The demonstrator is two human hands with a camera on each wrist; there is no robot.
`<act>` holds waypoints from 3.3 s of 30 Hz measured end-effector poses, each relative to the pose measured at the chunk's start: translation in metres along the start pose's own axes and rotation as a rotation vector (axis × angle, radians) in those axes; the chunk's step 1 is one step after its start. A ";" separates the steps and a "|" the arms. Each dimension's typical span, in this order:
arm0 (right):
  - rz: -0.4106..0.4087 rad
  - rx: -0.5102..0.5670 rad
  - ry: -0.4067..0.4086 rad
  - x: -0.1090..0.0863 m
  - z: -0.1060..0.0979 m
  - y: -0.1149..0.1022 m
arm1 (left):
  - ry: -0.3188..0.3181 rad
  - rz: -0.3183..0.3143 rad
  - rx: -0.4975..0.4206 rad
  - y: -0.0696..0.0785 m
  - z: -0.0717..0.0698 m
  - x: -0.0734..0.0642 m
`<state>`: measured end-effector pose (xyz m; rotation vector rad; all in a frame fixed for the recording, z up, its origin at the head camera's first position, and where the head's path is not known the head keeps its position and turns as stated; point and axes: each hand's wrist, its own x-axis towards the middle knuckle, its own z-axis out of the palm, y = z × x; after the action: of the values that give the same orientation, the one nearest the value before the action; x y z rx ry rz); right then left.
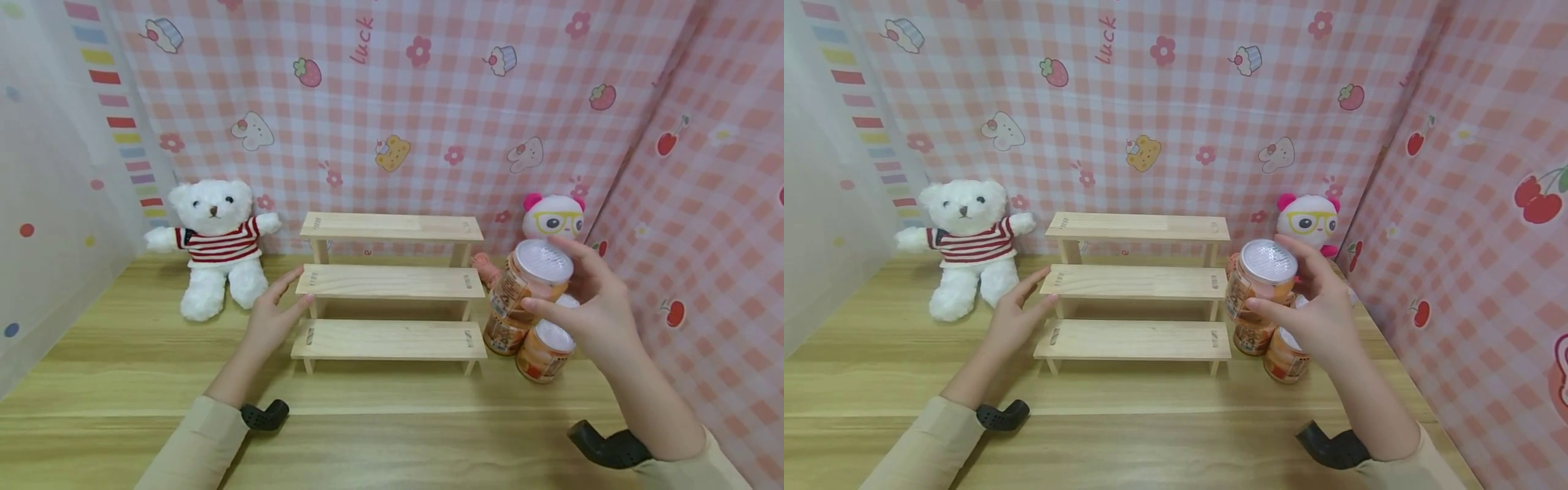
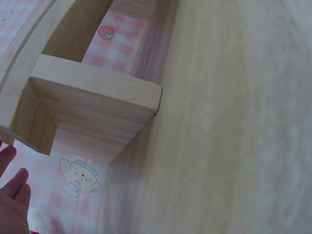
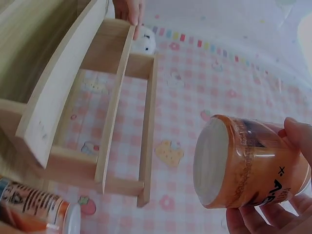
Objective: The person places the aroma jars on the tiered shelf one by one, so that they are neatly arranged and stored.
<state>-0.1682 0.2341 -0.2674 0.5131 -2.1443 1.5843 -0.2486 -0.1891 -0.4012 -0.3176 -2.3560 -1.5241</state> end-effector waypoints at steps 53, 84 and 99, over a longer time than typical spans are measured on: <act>0.030 0.079 -0.175 0.111 0.169 -0.014 | -0.020 -0.007 -0.011 0.036 -0.005 -0.010; 0.158 0.030 -0.089 0.155 0.215 0.016 | -0.021 0.009 -0.021 0.033 -0.004 -0.009; 0.179 -0.027 -0.116 0.160 0.218 0.019 | 0.017 0.032 -0.008 -0.007 0.000 0.000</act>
<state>-0.3382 0.0237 -0.2530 0.4242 -2.3523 1.6533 -0.2513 -0.1922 -0.4067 -0.3408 -2.3208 -1.5163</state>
